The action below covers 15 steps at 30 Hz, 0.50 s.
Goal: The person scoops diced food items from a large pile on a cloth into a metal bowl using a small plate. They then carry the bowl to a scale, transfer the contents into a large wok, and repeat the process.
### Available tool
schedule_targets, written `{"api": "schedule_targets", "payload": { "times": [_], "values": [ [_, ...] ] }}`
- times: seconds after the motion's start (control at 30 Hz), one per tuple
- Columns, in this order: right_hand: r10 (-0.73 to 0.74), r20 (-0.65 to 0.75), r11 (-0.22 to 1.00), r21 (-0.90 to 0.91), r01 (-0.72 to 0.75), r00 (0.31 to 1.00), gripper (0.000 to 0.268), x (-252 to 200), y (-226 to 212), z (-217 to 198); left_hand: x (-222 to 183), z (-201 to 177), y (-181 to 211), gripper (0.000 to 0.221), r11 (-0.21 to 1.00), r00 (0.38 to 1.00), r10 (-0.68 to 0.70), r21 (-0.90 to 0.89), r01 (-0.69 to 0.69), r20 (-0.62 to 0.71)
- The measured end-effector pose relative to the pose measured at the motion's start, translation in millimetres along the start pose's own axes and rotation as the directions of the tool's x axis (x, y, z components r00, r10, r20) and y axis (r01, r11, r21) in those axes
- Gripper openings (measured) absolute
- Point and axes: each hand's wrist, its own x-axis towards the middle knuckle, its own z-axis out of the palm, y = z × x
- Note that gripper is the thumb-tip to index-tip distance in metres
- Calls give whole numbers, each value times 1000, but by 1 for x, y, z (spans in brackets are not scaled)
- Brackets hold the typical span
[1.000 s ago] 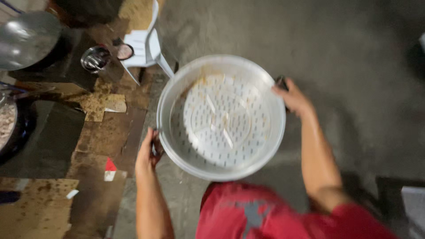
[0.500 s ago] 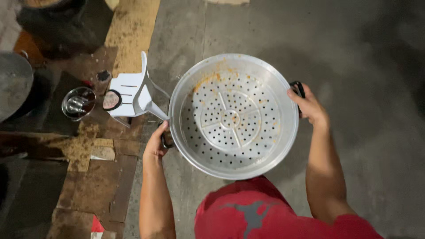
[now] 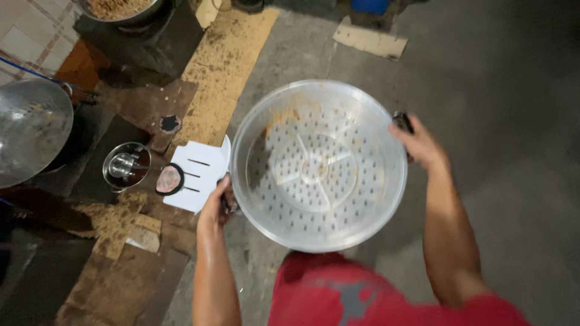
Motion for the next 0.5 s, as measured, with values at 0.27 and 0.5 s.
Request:
{"api": "schedule_targets", "payload": {
  "times": [0.27, 0.5],
  "values": [
    [27, -5, 998, 62, -27, 1000, 78, 161, -67, 28, 149, 8, 81, 49, 1000, 998, -20, -22, 19, -61],
    [-131, 112, 991, -1, 132, 985, 79, 342, -129, 69, 262, -17, 108, 38, 978, 998, 54, -201, -55, -12]
  ]
}}
